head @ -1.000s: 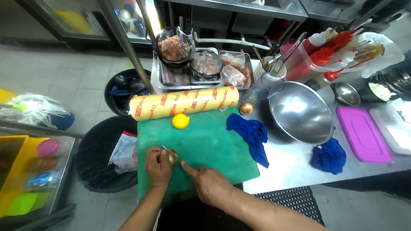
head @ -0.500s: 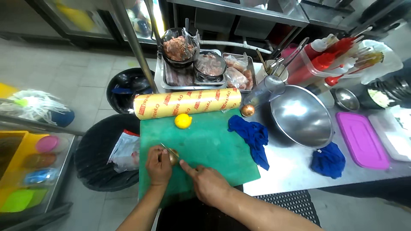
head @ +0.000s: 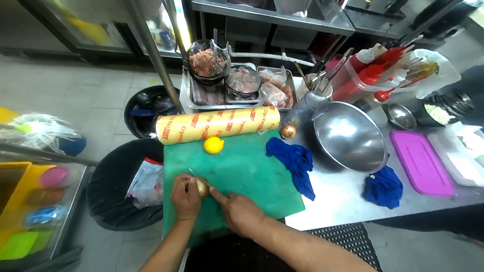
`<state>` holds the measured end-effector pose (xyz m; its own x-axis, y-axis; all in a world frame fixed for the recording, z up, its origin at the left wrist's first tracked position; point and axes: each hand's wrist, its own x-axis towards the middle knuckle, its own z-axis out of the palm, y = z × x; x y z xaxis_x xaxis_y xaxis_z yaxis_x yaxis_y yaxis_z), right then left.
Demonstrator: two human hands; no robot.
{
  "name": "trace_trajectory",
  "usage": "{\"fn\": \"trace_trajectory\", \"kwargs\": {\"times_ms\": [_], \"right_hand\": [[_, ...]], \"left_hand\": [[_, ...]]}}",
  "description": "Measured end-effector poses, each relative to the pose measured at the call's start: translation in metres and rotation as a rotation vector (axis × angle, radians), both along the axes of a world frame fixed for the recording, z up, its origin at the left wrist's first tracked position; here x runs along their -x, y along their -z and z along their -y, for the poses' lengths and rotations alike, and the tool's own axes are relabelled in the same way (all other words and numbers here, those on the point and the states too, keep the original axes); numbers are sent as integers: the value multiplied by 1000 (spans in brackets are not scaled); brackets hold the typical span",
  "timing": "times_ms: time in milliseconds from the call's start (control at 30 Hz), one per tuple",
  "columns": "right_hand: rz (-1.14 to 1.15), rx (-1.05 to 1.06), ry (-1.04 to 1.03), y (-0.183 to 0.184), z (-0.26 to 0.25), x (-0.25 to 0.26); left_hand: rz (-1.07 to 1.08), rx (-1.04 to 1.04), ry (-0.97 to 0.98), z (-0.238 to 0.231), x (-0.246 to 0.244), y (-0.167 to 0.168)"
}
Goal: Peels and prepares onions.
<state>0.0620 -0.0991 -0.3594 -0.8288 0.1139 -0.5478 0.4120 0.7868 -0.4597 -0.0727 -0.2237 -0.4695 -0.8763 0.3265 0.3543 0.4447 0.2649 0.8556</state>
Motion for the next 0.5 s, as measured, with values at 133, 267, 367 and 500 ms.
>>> {"fn": "trace_trajectory", "kwargs": {"times_ms": [133,267,367,500], "right_hand": [[5,23,-3,13,-4,0],[1,25,20,42,-4,2],[24,-9,30,40,-4,-22],[0,18,56,39,-13,-48]], "left_hand": [[9,28,-5,0,-2,1],[3,11,26,3,0,-1],[7,11,5,13,-4,-2],[15,110,-24,44,-5,-3]]}}
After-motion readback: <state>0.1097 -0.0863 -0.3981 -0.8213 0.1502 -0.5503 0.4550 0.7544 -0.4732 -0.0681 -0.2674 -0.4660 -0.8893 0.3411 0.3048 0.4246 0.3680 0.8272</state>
